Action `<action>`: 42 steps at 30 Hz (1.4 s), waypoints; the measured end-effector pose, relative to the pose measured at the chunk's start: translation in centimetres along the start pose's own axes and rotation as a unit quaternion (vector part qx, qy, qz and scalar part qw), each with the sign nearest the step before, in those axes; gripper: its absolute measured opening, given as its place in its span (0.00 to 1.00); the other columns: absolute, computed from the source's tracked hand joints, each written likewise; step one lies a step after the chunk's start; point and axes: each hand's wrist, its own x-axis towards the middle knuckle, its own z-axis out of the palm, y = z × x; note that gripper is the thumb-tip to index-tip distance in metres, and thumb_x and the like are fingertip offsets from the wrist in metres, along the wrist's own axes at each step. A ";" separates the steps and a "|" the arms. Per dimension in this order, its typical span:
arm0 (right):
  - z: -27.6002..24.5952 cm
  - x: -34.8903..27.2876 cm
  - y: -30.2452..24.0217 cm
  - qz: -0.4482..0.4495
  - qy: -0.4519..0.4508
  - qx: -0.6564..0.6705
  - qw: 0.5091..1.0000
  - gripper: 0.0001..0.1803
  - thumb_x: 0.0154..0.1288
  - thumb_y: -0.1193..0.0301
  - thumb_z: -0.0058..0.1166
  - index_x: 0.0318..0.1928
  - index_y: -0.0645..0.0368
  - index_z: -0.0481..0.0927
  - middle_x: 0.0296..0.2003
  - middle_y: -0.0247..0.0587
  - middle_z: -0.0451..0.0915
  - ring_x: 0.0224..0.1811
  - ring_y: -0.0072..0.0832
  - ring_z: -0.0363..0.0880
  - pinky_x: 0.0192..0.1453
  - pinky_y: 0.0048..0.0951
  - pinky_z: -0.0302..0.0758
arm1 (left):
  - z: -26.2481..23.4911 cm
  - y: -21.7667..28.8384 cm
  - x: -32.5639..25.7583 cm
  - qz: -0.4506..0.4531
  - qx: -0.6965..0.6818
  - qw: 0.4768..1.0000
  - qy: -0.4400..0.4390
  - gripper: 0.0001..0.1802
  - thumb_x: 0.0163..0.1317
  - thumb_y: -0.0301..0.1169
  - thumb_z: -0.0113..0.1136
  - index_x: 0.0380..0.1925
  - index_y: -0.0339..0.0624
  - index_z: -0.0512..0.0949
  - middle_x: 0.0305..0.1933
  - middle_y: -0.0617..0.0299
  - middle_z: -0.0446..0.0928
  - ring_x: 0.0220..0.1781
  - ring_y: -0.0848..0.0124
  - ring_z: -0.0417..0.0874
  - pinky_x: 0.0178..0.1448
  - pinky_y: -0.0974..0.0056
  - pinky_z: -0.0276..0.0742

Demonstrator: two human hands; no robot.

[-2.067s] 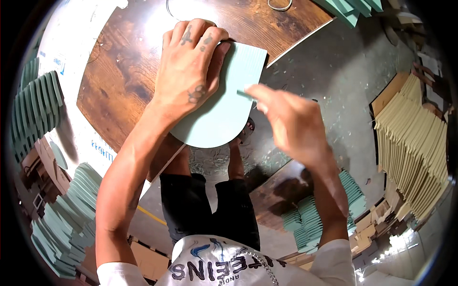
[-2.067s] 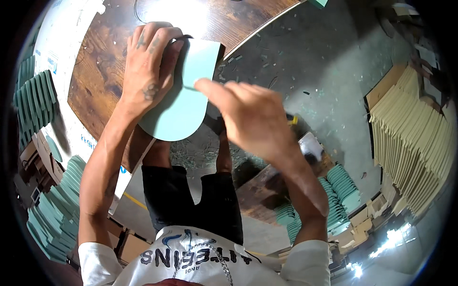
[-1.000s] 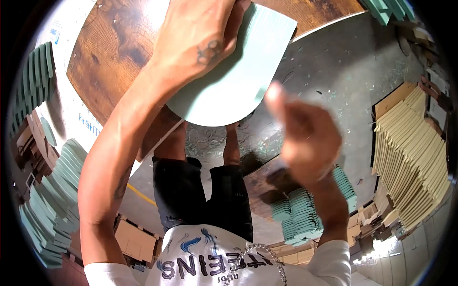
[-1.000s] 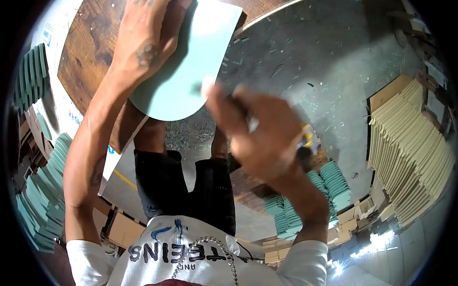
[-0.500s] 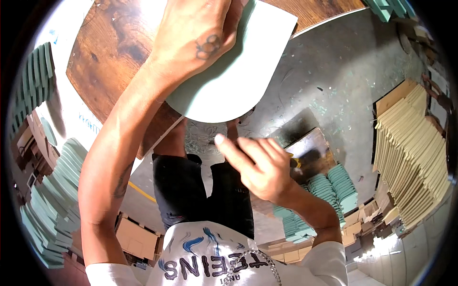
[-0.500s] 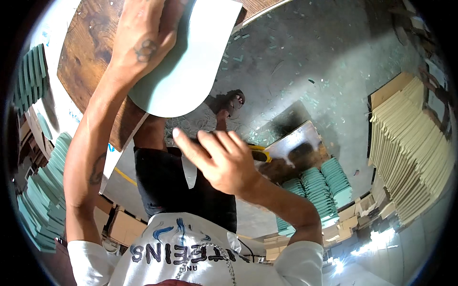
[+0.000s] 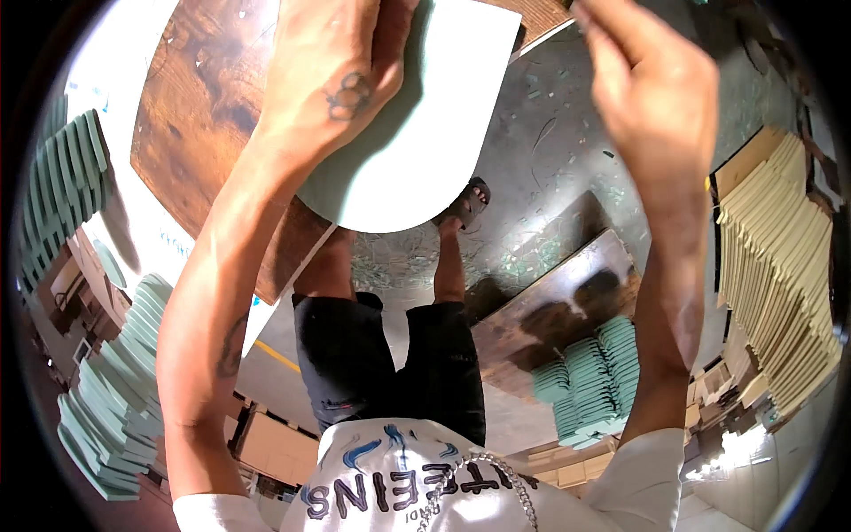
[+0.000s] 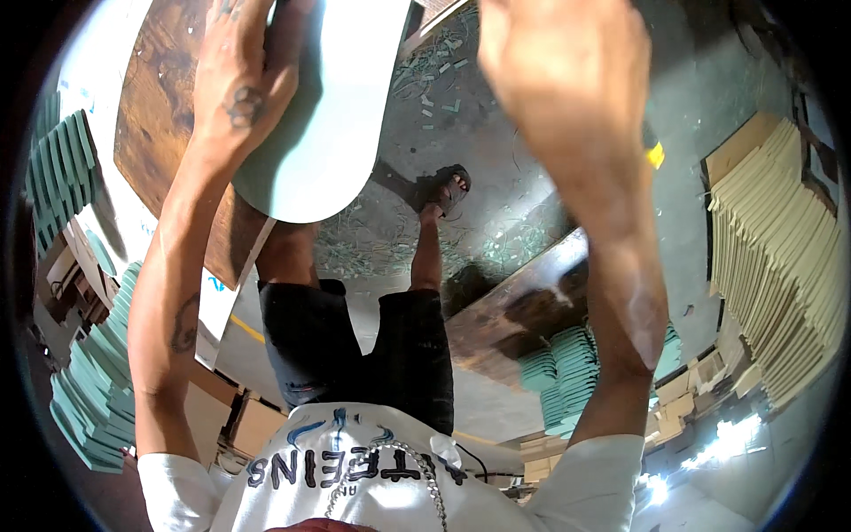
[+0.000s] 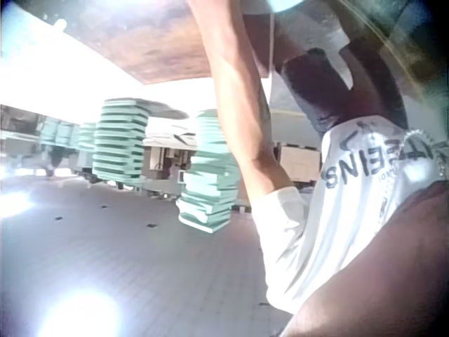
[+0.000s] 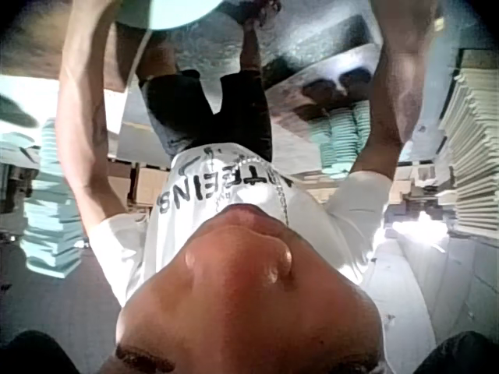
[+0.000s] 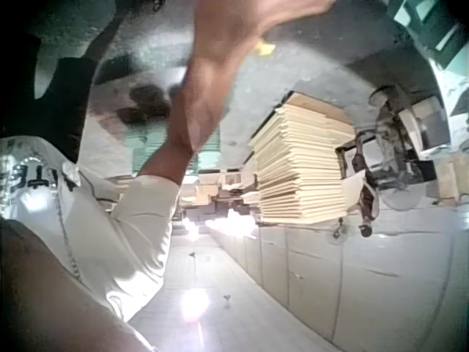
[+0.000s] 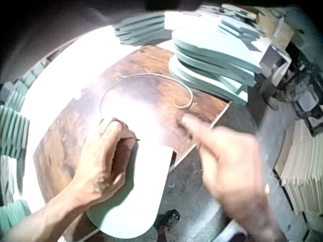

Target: Using a utility knife to trim the edges of green foam seat-shaped components on a workbench.

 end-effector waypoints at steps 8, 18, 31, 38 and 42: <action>2.9 -3.4 -2.5 0.141 0.069 0.242 0.958 0.18 0.75 0.76 0.54 0.63 0.59 0.81 0.41 0.41 0.88 0.40 0.23 0.86 0.45 0.23 0.83 | -0.9 -1.0 -1.3 0.052 0.047 0.996 -0.063 0.14 0.62 0.18 0.55 0.47 0.41 0.78 0.49 0.52 0.76 0.53 0.52 0.77 0.60 0.50 0.72; 6.0 -4.4 -4.7 0.217 0.181 0.258 0.924 0.17 0.72 0.75 0.60 0.60 0.59 0.83 0.44 0.38 0.87 0.43 0.18 0.82 0.48 0.20 0.77 | -0.7 -0.6 -1.1 0.062 0.073 0.993 -0.069 0.09 0.69 0.22 0.56 0.47 0.39 0.79 0.47 0.53 0.79 0.51 0.54 0.81 0.56 0.54 0.75; 7.1 -7.8 -5.2 0.116 0.162 0.310 0.930 0.20 0.68 0.77 0.59 0.57 0.41 0.87 0.38 0.33 0.84 0.31 0.22 0.81 0.30 0.24 0.80 | 0.1 -0.1 -0.5 0.044 0.052 0.997 -0.021 0.08 0.61 0.16 0.57 0.39 0.36 0.76 0.38 0.50 0.75 0.45 0.51 0.76 0.52 0.54 0.70; 6.7 -14.0 -9.8 0.007 0.070 0.247 0.966 0.18 0.60 0.73 0.68 0.52 0.43 0.89 0.37 0.34 0.81 0.38 0.28 0.80 0.37 0.29 0.79 | 0.1 0.4 -0.5 0.071 0.052 0.996 -0.004 0.07 0.62 0.17 0.58 0.40 0.36 0.76 0.39 0.49 0.76 0.46 0.52 0.76 0.53 0.54 0.70; 7.2 -10.9 -7.3 0.122 0.178 0.231 0.949 0.21 0.65 0.76 0.63 0.58 0.46 0.86 0.38 0.35 0.79 0.35 0.23 0.77 0.29 0.21 0.76 | -0.4 0.6 -0.1 0.051 0.029 0.998 -0.035 0.07 0.63 0.17 0.57 0.40 0.36 0.76 0.39 0.49 0.75 0.44 0.51 0.76 0.52 0.54 0.69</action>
